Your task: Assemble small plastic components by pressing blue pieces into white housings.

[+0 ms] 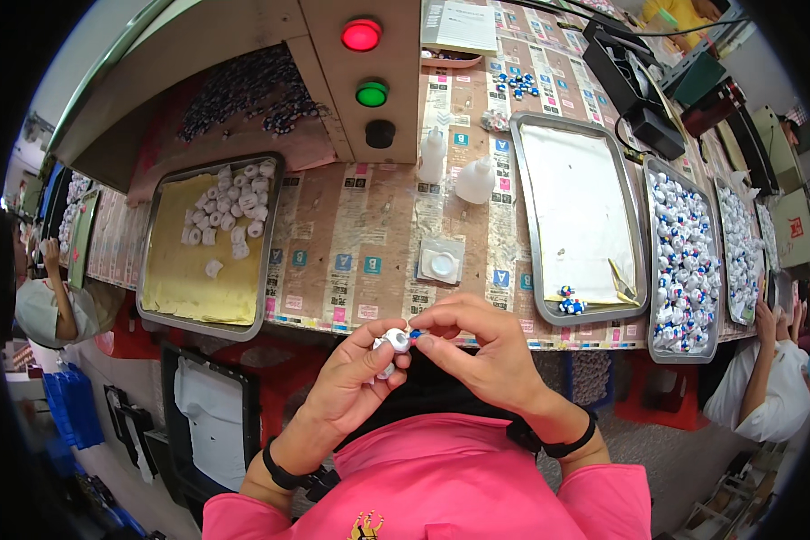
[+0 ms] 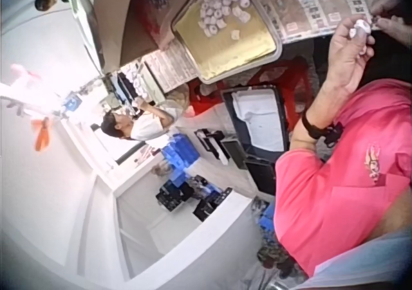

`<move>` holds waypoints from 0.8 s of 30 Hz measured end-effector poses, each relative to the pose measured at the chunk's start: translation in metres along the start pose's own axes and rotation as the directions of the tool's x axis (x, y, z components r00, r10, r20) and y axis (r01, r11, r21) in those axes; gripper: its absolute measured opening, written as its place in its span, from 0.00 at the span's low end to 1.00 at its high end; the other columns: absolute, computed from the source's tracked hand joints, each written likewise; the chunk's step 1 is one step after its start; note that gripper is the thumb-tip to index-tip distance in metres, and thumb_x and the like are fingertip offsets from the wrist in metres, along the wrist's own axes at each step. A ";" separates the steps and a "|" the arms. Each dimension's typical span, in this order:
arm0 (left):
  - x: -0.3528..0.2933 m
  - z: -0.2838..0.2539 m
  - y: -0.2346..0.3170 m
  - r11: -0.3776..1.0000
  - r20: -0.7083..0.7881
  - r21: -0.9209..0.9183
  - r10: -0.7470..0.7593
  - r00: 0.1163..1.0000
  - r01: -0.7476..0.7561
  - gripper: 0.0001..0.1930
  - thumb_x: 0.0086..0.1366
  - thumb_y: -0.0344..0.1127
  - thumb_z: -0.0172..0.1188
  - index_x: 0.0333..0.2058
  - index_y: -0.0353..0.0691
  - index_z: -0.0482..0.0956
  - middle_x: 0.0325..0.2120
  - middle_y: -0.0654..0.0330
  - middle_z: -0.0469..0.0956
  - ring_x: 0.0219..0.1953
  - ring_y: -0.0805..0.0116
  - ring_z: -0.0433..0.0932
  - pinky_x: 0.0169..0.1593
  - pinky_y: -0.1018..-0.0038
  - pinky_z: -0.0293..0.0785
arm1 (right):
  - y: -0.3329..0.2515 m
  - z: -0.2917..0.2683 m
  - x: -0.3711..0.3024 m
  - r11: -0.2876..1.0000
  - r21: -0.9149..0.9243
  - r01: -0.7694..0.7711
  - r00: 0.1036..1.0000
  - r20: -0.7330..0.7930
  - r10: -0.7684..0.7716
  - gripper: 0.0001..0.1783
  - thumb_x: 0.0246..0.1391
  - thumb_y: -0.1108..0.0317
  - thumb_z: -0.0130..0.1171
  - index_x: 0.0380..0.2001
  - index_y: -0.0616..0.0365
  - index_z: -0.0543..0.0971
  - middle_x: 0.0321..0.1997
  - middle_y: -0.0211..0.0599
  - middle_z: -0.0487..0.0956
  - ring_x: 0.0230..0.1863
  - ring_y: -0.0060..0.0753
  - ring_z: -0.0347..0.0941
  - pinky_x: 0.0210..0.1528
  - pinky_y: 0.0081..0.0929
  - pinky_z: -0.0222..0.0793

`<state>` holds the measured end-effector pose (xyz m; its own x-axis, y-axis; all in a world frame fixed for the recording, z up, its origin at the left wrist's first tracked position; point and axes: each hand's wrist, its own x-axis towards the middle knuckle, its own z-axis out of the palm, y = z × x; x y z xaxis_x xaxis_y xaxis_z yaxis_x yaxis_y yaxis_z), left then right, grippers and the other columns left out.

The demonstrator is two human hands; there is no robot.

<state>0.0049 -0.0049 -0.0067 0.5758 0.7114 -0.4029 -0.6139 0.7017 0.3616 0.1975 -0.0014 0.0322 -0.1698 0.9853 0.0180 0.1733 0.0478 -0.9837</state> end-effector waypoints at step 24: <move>-0.002 0.010 -0.005 0.996 -0.011 0.092 -0.002 1.000 0.003 0.13 0.58 0.25 0.61 0.43 0.37 0.76 0.32 0.61 0.76 0.28 0.77 0.71 0.27 0.81 0.67 | 0.004 -0.004 -0.012 0.998 0.045 0.037 0.999 0.012 -0.038 0.10 0.44 0.75 0.67 0.34 0.59 0.83 0.28 0.32 0.77 0.31 0.23 0.71 0.33 0.19 0.66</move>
<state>0.0121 -0.0096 0.0013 0.5710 0.7096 -0.4129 -0.5599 0.7044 0.4363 0.2043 -0.0122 0.0289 -0.1878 0.9808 0.0532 0.1234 0.0773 -0.9893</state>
